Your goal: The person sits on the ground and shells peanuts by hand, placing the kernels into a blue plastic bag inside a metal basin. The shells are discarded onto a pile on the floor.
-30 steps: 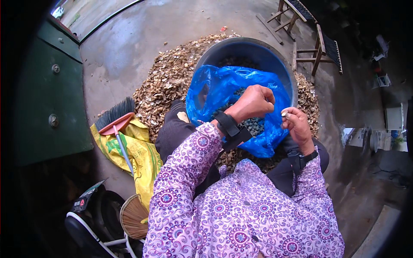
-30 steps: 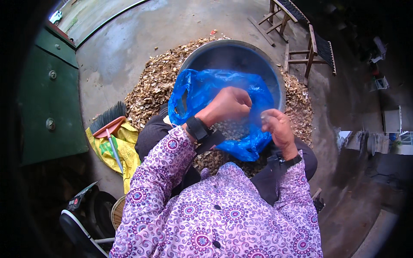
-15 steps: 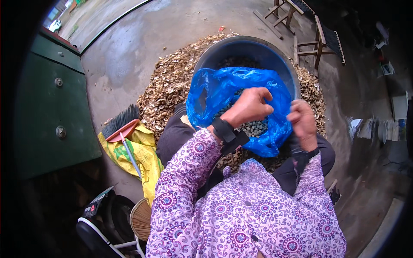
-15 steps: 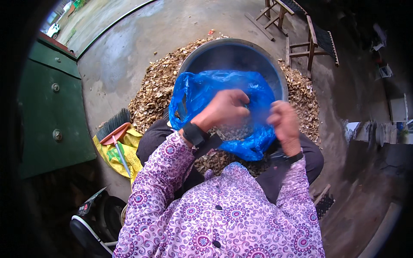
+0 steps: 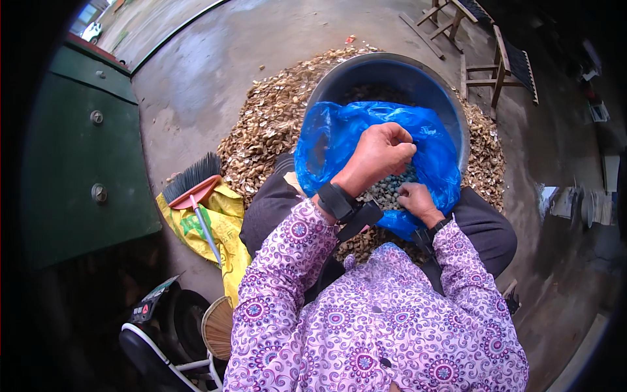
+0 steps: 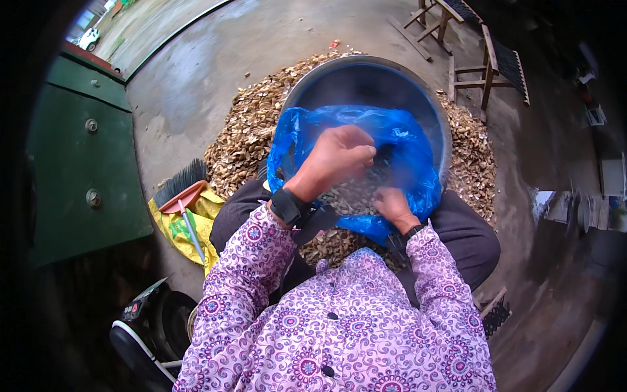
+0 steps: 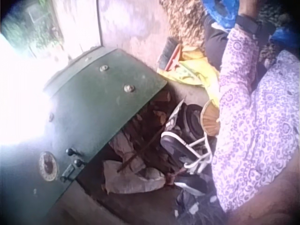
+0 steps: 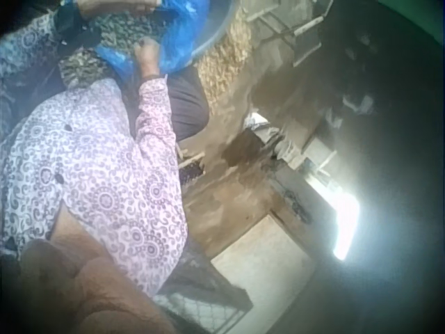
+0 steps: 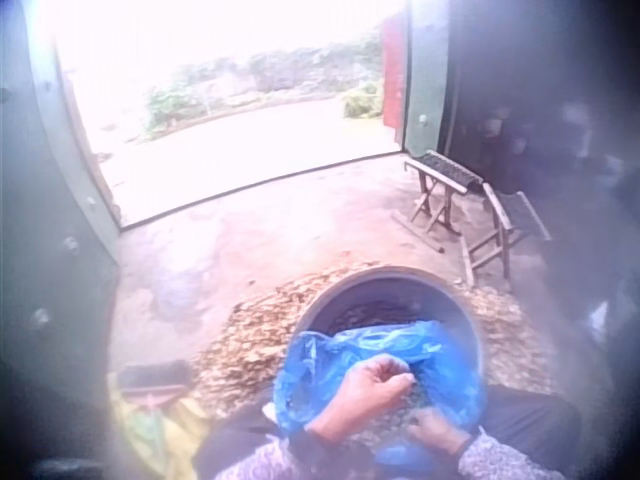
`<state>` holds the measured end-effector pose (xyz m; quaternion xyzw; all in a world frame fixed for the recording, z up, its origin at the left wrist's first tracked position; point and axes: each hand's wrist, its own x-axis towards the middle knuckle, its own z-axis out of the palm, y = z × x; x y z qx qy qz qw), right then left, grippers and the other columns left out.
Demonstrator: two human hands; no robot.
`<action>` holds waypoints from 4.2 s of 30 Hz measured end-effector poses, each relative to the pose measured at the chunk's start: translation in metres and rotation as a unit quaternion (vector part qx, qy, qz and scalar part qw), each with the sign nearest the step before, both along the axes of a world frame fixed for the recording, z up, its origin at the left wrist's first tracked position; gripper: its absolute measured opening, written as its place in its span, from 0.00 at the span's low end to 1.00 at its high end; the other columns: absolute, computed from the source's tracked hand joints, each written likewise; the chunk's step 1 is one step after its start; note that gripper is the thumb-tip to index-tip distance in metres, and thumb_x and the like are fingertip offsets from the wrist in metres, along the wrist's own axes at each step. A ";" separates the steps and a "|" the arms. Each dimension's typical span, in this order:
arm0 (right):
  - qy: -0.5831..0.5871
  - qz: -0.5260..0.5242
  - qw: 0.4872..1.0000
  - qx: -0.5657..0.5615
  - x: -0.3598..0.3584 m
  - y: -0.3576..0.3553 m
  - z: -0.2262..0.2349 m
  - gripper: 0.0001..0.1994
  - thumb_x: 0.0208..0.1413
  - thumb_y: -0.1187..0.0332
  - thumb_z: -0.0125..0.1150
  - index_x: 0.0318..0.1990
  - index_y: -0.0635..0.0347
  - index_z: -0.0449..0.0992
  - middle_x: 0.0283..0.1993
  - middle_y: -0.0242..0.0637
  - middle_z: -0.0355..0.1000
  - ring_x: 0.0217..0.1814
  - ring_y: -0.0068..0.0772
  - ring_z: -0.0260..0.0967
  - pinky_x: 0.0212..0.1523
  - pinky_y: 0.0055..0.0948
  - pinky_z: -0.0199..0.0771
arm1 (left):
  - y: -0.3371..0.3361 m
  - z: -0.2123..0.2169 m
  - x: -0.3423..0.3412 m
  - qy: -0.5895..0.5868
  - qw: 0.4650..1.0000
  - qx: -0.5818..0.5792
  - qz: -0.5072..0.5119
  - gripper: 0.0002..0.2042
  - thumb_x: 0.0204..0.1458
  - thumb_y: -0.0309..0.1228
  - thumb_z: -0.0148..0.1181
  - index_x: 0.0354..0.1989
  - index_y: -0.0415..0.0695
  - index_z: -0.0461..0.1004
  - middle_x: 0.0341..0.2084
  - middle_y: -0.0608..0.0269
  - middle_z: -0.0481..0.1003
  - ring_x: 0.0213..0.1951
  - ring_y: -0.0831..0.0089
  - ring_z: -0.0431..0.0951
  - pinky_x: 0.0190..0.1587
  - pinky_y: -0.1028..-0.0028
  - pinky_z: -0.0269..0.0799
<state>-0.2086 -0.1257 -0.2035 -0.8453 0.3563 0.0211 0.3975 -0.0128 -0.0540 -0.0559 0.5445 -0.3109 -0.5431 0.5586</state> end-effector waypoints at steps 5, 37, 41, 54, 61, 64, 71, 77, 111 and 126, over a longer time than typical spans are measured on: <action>0.050 0.068 0.994 -0.063 -0.001 -0.001 -0.017 0.08 0.36 0.68 0.56 0.26 0.60 0.74 0.28 0.45 0.70 0.33 0.48 0.67 0.34 0.37 0.67 | 0.005 0.000 0.002 -0.009 1.000 0.013 -0.003 0.10 0.42 0.27 0.55 0.33 0.34 0.70 0.22 0.62 0.72 0.24 0.79 0.71 0.27 0.79 0.68; -0.133 -0.084 0.942 0.296 0.019 -0.006 0.091 0.11 0.47 0.63 0.51 0.23 0.62 0.71 0.18 0.26 0.63 0.19 0.15 0.56 0.21 0.16 0.56 | 0.007 -0.026 -0.024 -0.324 0.936 0.013 -0.135 0.14 0.35 0.35 0.58 0.29 0.38 0.72 0.24 0.52 0.73 0.30 0.63 0.74 0.32 0.72 0.67; -0.153 -0.101 0.929 0.320 0.019 -0.004 0.092 0.11 0.48 0.63 0.50 0.21 0.61 0.70 0.17 0.26 0.62 0.19 0.16 0.56 0.20 0.17 0.56 | 0.006 -0.023 -0.020 -0.303 0.940 0.046 -0.148 0.13 0.35 0.34 0.58 0.27 0.38 0.72 0.24 0.53 0.73 0.29 0.65 0.74 0.32 0.72 0.67; -0.239 -0.128 0.908 0.319 0.021 0.000 0.108 0.13 0.50 0.66 0.53 0.41 0.63 0.71 0.32 0.31 0.70 0.29 0.16 0.64 0.31 0.15 0.64 | 0.010 -0.014 -0.011 -0.082 0.990 0.097 -0.066 0.11 0.39 0.30 0.57 0.29 0.35 0.71 0.24 0.61 0.72 0.28 0.77 0.71 0.31 0.78 0.68; -0.237 -0.118 0.940 0.217 0.029 0.010 0.122 0.10 0.50 0.70 0.54 0.36 0.67 0.73 0.32 0.31 0.70 0.32 0.19 0.65 0.35 0.17 0.64 | 0.012 -0.026 -0.015 -0.029 0.995 0.081 -0.050 0.11 0.39 0.31 0.59 0.29 0.36 0.71 0.23 0.63 0.72 0.27 0.79 0.71 0.30 0.79 0.67; -0.258 -0.096 0.950 0.145 0.030 0.010 0.120 0.08 0.50 0.71 0.54 0.35 0.67 0.74 0.30 0.32 0.71 0.31 0.20 0.65 0.34 0.19 0.65 | 0.012 -0.031 -0.016 -0.002 0.997 0.064 -0.035 0.11 0.38 0.31 0.59 0.28 0.36 0.71 0.23 0.62 0.72 0.27 0.78 0.71 0.30 0.78 0.67; -0.241 -0.076 0.963 0.094 0.030 0.012 0.125 0.07 0.49 0.74 0.52 0.34 0.67 0.73 0.29 0.35 0.70 0.31 0.21 0.66 0.32 0.20 0.65 | 0.013 -0.021 -0.015 -0.103 0.991 0.060 -0.053 0.11 0.35 0.31 0.59 0.27 0.37 0.72 0.22 0.61 0.72 0.27 0.76 0.72 0.30 0.76 0.68; -0.240 -0.056 0.967 0.071 0.030 0.012 0.129 0.07 0.47 0.75 0.52 0.33 0.67 0.73 0.29 0.37 0.71 0.30 0.23 0.66 0.31 0.22 0.65 | 0.013 -0.022 -0.017 -0.090 0.993 0.058 -0.048 0.09 0.35 0.29 0.57 0.24 0.37 0.72 0.19 0.61 0.72 0.23 0.76 0.72 0.27 0.76 0.68; -0.341 -0.271 0.851 0.294 0.021 0.017 0.103 0.08 0.48 0.71 0.52 0.28 0.68 0.74 0.23 0.32 0.69 0.20 0.17 0.64 0.21 0.16 0.65 | 0.011 -0.032 -0.033 0.217 0.971 0.095 0.031 0.06 0.39 0.24 0.54 0.26 0.35 0.67 0.16 0.56 0.71 0.17 0.72 0.72 0.20 0.77 0.69; -0.393 -0.273 0.797 0.368 -0.003 -0.007 0.116 0.07 0.47 0.72 0.51 0.29 0.67 0.71 0.21 0.31 0.65 0.19 0.17 0.59 0.24 0.23 0.68 | 0.008 -0.022 -0.021 0.075 0.989 0.129 -0.004 0.09 0.39 0.24 0.54 0.30 0.36 0.69 0.18 0.60 0.71 0.19 0.75 0.72 0.21 0.78 0.68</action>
